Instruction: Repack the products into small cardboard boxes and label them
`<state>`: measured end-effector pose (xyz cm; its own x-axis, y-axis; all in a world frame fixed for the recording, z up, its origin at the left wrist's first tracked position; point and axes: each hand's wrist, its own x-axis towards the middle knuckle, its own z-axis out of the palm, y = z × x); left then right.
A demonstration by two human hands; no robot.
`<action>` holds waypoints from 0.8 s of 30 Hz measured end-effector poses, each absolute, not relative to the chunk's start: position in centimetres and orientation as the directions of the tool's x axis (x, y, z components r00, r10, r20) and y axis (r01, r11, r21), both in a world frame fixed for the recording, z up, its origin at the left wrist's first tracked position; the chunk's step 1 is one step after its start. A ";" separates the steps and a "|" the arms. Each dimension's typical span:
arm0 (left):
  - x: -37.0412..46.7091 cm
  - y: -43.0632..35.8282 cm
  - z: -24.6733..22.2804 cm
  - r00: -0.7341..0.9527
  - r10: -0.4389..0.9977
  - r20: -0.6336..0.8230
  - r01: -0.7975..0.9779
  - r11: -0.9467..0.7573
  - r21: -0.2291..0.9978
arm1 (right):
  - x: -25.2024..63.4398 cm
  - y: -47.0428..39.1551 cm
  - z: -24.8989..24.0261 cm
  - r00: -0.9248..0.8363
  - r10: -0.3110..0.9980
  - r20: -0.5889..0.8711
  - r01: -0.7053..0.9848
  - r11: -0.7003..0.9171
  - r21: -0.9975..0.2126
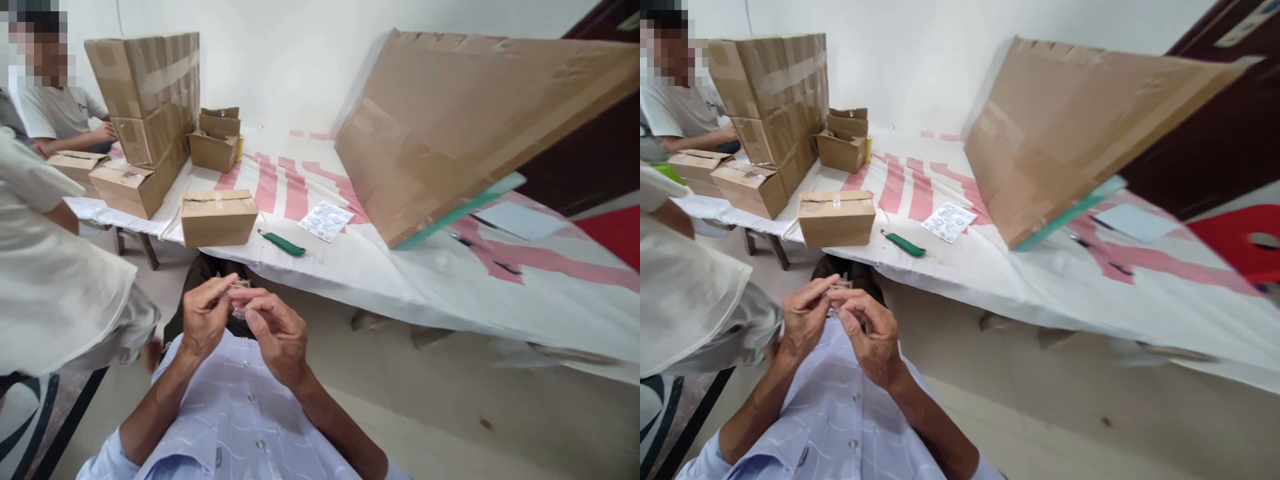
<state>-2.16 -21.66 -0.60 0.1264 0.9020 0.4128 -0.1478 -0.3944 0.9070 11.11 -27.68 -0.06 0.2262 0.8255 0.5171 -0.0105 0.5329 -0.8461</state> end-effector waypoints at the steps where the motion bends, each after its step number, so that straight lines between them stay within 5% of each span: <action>1: -2.1 -21.8 -0.7 0.143 0.881 0.452 -0.136 -0.435 0.890 | 11.0 -27.8 -0.1 0.213 0.820 0.531 0.020 0.540 -0.841; 5: -2.5 -22.3 -0.7 0.228 0.881 0.414 -0.144 -0.390 0.909 | 11.0 -28.0 -0.4 0.223 0.829 0.512 -0.003 0.526 -0.850; 16: -3.4 -22.3 -0.1 0.411 0.911 0.025 -0.470 0.188 0.862 | 11.9 -27.8 -0.5 0.169 0.883 0.438 -0.144 0.462 -0.875; 24: -3.3 -22.3 -0.7 0.476 0.878 -0.043 -0.467 0.295 0.834 | 12.9 -26.7 -1.0 0.083 0.901 0.425 -0.207 0.433 -0.877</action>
